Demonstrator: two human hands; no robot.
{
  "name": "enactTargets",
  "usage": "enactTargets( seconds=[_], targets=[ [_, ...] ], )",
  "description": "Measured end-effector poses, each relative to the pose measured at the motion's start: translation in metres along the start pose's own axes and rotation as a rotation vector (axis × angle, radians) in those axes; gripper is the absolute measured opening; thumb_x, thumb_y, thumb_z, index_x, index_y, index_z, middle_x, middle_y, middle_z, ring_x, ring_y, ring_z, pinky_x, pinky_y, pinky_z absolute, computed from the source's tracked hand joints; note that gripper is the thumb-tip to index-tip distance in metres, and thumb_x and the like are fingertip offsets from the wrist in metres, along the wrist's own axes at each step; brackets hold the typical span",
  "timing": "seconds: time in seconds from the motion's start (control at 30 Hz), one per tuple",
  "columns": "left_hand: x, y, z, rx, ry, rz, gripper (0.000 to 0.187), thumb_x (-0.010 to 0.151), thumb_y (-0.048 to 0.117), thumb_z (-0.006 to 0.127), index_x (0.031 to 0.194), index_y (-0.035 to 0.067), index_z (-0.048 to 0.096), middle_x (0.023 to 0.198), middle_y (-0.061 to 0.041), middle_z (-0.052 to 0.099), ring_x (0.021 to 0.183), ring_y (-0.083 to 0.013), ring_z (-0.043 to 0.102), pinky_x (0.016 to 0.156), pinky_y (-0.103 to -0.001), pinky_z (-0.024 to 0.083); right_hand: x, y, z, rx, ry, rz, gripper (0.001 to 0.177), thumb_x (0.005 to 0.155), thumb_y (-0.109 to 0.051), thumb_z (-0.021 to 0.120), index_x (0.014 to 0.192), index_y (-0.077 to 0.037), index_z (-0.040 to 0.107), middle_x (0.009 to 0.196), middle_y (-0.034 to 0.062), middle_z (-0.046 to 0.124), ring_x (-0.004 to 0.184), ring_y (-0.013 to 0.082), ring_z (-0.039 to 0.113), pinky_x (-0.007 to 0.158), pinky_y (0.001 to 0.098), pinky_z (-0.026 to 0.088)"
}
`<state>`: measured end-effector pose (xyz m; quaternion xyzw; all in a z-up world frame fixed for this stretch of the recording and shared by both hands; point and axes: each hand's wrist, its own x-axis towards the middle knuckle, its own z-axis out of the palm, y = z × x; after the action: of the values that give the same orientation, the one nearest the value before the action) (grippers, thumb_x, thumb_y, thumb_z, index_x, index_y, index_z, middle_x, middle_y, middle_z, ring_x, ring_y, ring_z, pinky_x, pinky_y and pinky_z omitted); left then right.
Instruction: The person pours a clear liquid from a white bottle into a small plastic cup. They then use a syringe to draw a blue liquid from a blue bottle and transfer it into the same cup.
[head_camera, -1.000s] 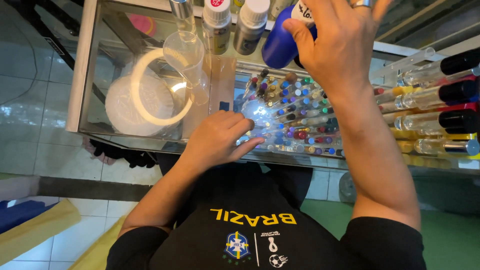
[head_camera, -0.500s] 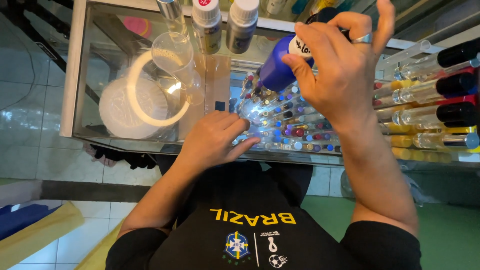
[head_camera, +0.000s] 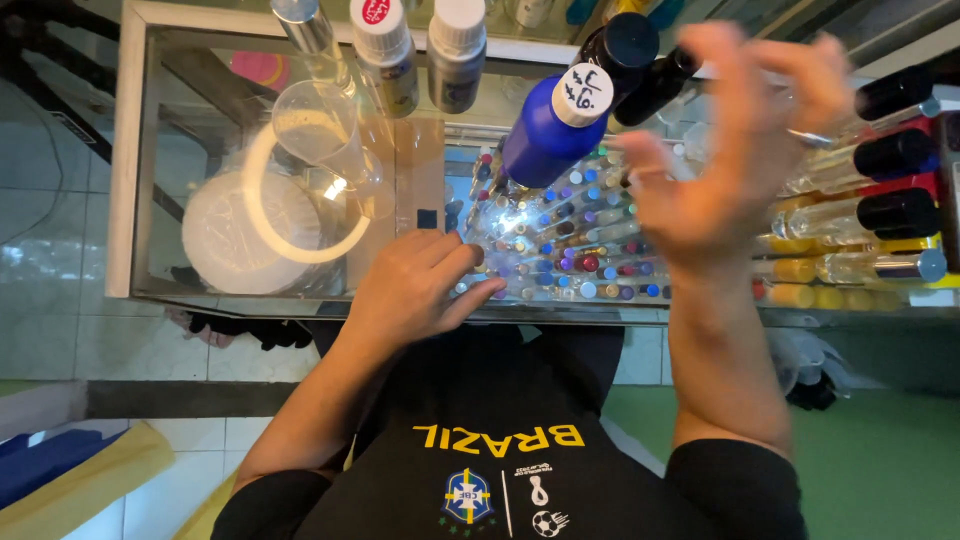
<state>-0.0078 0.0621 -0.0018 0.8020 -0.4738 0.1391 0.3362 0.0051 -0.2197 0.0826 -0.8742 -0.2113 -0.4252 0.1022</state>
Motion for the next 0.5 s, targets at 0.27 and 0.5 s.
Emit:
enactTargets(
  seconds=[0.27,0.5],
  targets=[
    [-0.003,-0.002,0.003,0.033,-0.005,-0.001,0.033,0.1,0.032,0.076,0.09,0.006,0.058,0.073,-0.006,0.053,0.063,-0.0239,0.053,0.055,-0.036,0.041,-0.071,0.064,-0.04,-0.052,0.077,0.529,0.06,0.119,0.022,0.076,0.156,-0.005,0.037,0.144,0.0214,0.059,0.078,0.0226,0.049,0.061,0.0309,0.041],
    [0.0,0.001,0.0,0.023,-0.034,-0.019,0.031,0.1,0.032,0.074,0.091,0.006,0.058,0.074,-0.007,0.056,0.063,-0.0228,0.054,0.055,-0.035,0.043,-0.063,0.057,-0.03,0.068,-0.212,0.956,0.058,0.107,-0.001,0.079,0.151,-0.007,0.042,0.138,0.0158,0.065,0.078,0.0106,0.056,0.066,0.0237,0.061]
  ],
)
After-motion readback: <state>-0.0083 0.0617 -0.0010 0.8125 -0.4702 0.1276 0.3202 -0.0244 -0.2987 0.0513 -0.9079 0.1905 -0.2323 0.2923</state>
